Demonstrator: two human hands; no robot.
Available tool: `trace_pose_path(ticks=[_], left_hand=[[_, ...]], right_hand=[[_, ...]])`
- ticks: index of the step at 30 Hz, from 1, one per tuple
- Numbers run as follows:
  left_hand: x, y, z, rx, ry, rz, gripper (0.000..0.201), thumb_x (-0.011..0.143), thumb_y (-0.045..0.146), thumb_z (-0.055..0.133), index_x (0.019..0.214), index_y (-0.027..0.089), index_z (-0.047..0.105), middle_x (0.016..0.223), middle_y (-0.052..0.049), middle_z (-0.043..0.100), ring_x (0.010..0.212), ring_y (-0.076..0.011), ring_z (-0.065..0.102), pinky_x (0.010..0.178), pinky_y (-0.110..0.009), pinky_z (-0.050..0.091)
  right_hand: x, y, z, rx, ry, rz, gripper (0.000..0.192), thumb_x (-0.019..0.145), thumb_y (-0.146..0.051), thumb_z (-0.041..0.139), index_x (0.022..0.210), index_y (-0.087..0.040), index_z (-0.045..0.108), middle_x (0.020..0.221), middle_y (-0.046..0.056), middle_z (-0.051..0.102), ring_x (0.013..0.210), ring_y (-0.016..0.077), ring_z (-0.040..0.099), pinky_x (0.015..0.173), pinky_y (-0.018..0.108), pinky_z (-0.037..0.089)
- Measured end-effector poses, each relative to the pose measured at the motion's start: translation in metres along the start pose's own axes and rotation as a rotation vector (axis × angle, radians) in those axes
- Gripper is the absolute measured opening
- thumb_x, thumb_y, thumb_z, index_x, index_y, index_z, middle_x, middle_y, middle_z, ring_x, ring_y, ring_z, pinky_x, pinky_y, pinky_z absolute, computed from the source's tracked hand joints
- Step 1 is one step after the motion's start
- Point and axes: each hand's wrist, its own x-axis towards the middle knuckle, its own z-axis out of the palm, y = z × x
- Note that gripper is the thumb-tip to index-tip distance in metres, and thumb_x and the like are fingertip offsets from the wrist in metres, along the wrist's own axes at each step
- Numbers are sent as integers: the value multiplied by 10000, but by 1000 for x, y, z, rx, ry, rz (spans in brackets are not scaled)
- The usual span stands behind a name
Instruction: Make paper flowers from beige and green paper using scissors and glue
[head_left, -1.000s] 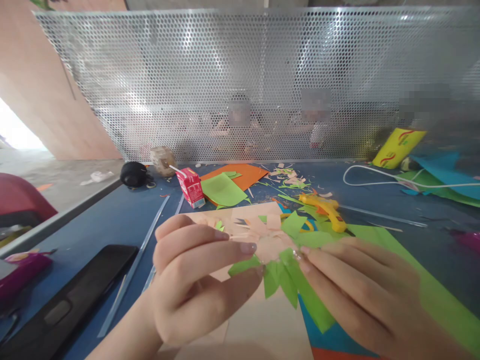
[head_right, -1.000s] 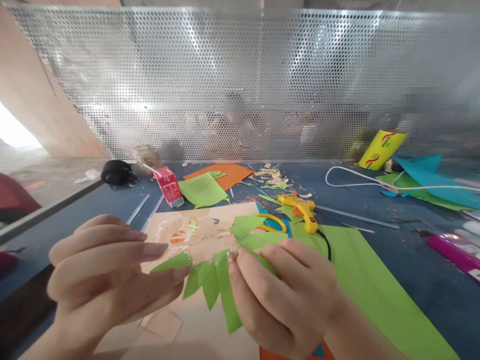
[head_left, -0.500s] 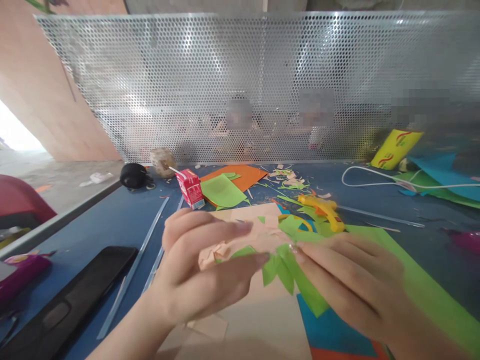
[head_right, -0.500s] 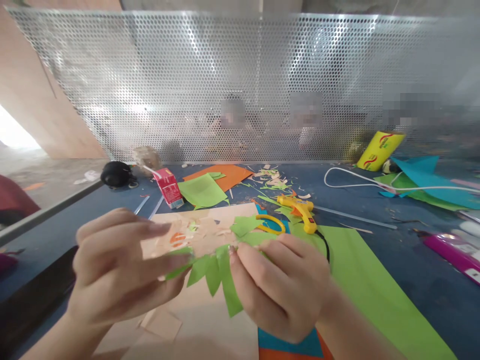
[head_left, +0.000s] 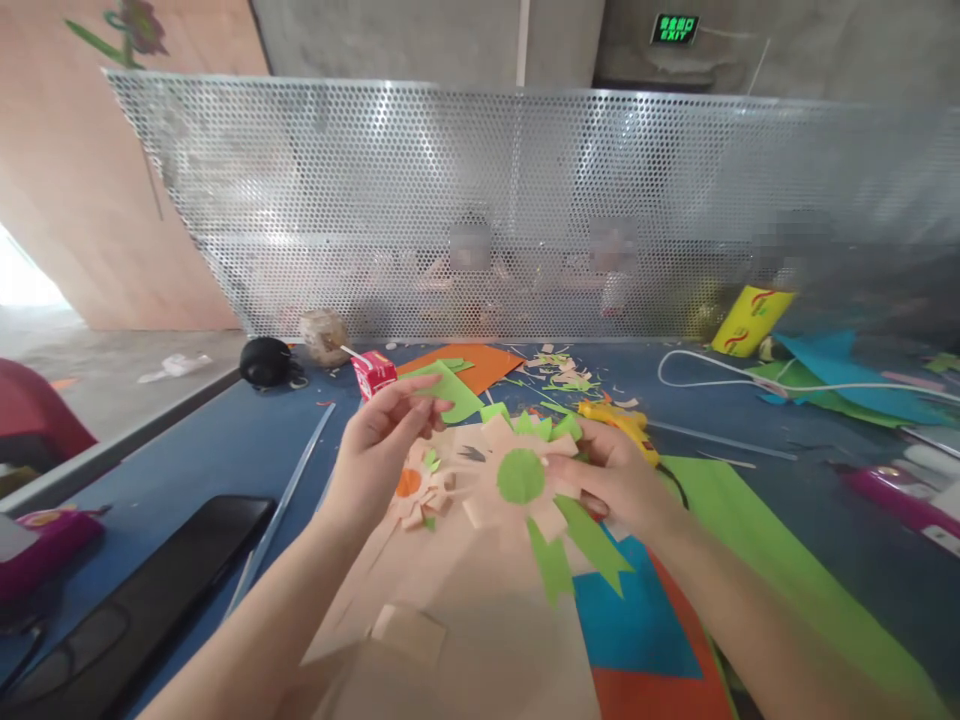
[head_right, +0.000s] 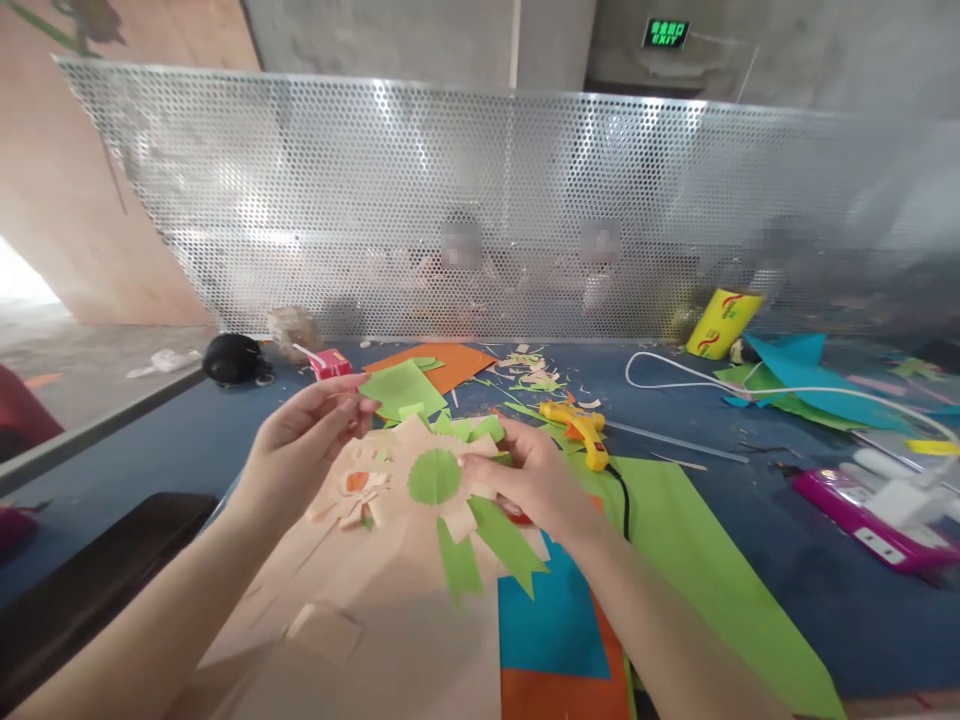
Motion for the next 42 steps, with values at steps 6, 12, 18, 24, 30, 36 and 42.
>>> trace_pose_path(ticks=[6,12,18,24,30,36,42], left_hand=[[1,-12,-2,-5,-5,-181,224,680,253,641,886,166,642,793,-49,686,721,-135,617,678,-250,471],[1,-14,-2,-37,-18,-311,277,574,209,717,842,171,659,735,-39,691,696,-131,626,660,-229,473],[0,-19,2,90,51,-358,192,624,329,666,720,163,665,686,-25,634,597,-85,548,558,-192,431],[-5,-19,7,-28,-103,-334,406,705,278,571,1111,251,557,1014,-61,612,855,-147,564,666,-236,441],[-10,-15,12,74,-222,-301,320,683,341,613,982,229,639,1004,-59,632,849,-157,568,706,-238,429],[-10,-20,12,52,-173,-323,261,655,337,644,881,208,661,877,-51,662,748,-141,580,642,-228,432],[-7,-23,9,54,-121,-341,220,608,322,684,767,171,676,871,-70,676,820,-170,594,718,-261,441]], right_hand=[[10,8,-2,16,51,37,197,675,-331,624,746,-184,514,517,-76,434,312,-3,263,292,144,168],[16,8,-2,-39,46,49,192,674,-314,613,713,-186,475,538,-81,422,333,-2,275,311,143,183],[15,8,-4,-82,-4,-7,211,682,-320,606,690,-187,443,541,-86,403,339,0,254,313,149,177],[12,10,-4,-142,-28,-13,244,663,-352,628,722,-185,460,582,-71,430,364,10,290,328,157,215],[11,10,1,-246,-67,-7,200,693,-336,595,797,-186,515,631,-50,467,380,17,304,345,164,235],[9,7,4,-265,-51,-9,210,688,-338,594,825,-189,544,651,-32,506,377,23,314,345,170,241],[9,7,4,-219,-45,30,239,676,-343,602,844,-186,538,697,-23,528,368,15,307,330,164,218]])
